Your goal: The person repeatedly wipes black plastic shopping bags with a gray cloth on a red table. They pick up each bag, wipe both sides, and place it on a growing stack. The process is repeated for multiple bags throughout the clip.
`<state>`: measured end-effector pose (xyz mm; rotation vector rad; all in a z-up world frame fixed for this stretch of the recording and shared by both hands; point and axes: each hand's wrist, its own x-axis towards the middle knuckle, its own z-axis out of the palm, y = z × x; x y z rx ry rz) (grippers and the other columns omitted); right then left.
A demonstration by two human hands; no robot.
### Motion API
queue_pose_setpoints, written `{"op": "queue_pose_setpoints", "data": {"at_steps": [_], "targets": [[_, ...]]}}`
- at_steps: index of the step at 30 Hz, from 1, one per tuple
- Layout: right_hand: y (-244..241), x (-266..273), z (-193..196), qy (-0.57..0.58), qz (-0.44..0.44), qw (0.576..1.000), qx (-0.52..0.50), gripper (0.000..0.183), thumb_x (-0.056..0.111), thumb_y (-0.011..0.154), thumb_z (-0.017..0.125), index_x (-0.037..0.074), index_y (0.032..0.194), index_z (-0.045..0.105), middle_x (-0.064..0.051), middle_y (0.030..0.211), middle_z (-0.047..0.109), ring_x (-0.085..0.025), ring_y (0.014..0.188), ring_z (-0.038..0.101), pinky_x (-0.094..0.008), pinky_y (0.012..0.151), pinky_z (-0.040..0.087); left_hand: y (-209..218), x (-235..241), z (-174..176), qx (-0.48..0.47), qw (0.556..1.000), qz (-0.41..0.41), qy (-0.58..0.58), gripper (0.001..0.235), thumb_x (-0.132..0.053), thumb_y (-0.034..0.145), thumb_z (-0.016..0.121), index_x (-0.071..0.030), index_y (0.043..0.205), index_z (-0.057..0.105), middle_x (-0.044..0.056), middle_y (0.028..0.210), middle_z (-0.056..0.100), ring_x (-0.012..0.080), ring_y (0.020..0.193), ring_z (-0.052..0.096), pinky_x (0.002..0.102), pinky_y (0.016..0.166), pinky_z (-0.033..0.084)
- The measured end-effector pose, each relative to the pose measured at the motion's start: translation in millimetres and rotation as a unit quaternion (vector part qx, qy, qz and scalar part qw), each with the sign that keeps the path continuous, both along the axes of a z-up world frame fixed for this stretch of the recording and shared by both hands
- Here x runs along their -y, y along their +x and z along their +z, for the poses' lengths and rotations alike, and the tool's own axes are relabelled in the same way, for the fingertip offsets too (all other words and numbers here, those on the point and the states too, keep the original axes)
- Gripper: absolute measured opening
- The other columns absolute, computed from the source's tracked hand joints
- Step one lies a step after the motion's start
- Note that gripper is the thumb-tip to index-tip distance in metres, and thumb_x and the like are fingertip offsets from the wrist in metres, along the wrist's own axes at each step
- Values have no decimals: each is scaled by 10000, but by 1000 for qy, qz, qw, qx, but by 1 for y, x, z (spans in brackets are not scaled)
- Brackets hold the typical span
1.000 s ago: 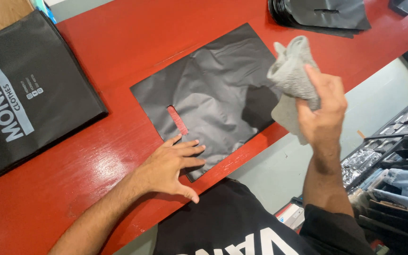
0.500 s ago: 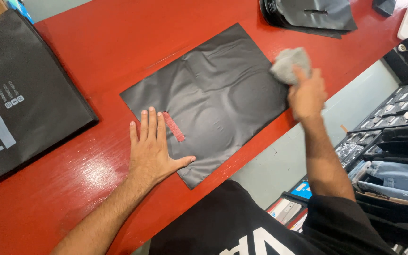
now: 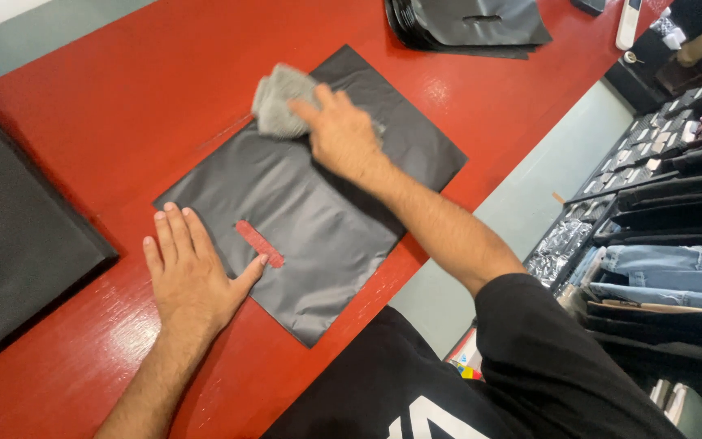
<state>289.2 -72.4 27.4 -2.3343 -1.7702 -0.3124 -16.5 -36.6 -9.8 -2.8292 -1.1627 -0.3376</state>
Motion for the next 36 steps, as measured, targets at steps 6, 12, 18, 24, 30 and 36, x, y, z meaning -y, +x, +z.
{"op": "queue_pose_setpoints", "data": {"at_steps": [6,12,18,24,30,36], "targets": [[114,46,29,-35,-84,988,-123,631,241,867,655,217,1474,488,-151,1300,478,-398,1133,534,-574,822,504,1,3,9,29,999,3,-23,1235,-840,786,482,108,1572,391,286,1662,356,383,1560,305,551,1215,296],[283,110,19,154,-52,971,-176,429,253,949,762,132,1349,665,-55,1148,708,-187,818,616,-338,776,516,5,-3,6,51,997,14,-61,1008,-640,845,550,69,1553,434,256,1662,393,394,1543,350,556,1225,278],[512,180,-22,102,-294,950,-8,631,367,1049,712,-40,1455,455,-284,1411,466,-468,1268,339,-623,987,279,39,0,5,63,996,59,29,729,-528,911,665,46,1361,648,264,1472,629,428,1427,575,541,1133,467],[527,169,-22,75,-279,954,-80,776,440,1073,532,-98,1573,283,-346,1580,434,-544,1463,169,-689,1088,-40,148,10,33,57,997,20,45,738,-552,878,686,-6,1372,624,239,1533,565,411,1440,518,543,1122,439],[302,104,3,125,88,978,-140,582,258,981,701,13,1474,512,-228,1431,538,-429,1375,462,-532,1174,336,271,-6,46,46,984,-11,-174,879,-630,931,556,-21,1542,387,261,1585,404,423,1494,348,586,1163,313],[194,55,-19,36,181,971,-150,860,522,896,707,192,1609,356,-230,1503,457,-473,1409,450,-594,1085,449,322,-15,11,75,986,1,-150,677,-423,990,533,-30,1528,412,226,1519,485,391,1477,384,578,1166,324]]}}
